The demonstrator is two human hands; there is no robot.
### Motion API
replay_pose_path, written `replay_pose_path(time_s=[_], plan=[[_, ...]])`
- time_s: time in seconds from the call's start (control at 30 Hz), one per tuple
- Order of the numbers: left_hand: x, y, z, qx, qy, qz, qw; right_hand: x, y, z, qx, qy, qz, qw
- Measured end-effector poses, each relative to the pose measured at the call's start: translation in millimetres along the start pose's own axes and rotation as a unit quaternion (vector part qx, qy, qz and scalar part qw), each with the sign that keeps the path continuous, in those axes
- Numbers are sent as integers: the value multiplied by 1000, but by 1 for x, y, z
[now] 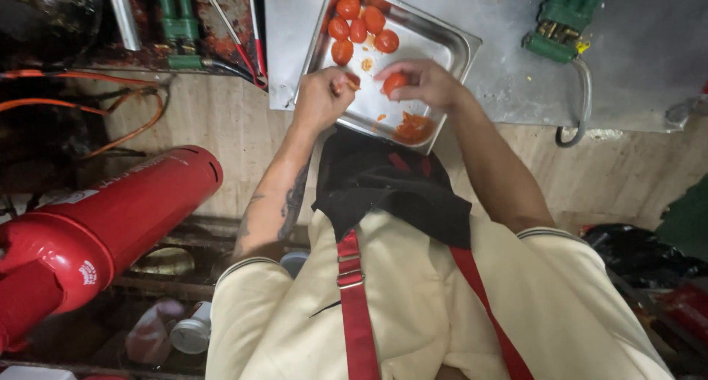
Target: The person peels the skin off several small tomatoes by hand over a metal tray. The peeled tomatoes are placed back into the tray alongside the discarded skins.
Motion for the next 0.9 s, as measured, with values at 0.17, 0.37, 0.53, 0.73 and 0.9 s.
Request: replay_pose_path(time_s=[0.17, 0.37, 0.53, 0.73, 0.9], plan=[[-22, -104, -75, 189, 126, -275, 934, -12, 34, 16, -148, -115, 38, 982], [-52, -223, -124, 255, 6, -400, 880, -24, 51, 29, -296, -11, 80, 952], [-36, -190, -58, 180, -63, -344, 920, -35, 54, 44, -84, -55, 123, 987], [3, -79, -4, -4, -38, -140, 989, -21, 45, 55, -14, -41, 132, 990], [20, -48, 42, -69, -84, -110, 988, 1, 21, 48, -26, -14, 116, 993]])
Point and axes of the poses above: each hand's wrist, its own x-axis towards the middle knuckle, its own y-axis out of the back of the hand, z = x × y, the point moved 7 cm from there along x, towards the middle knuckle, and after that the axes turned 10 degrees about -x, right-handed, at the moved point
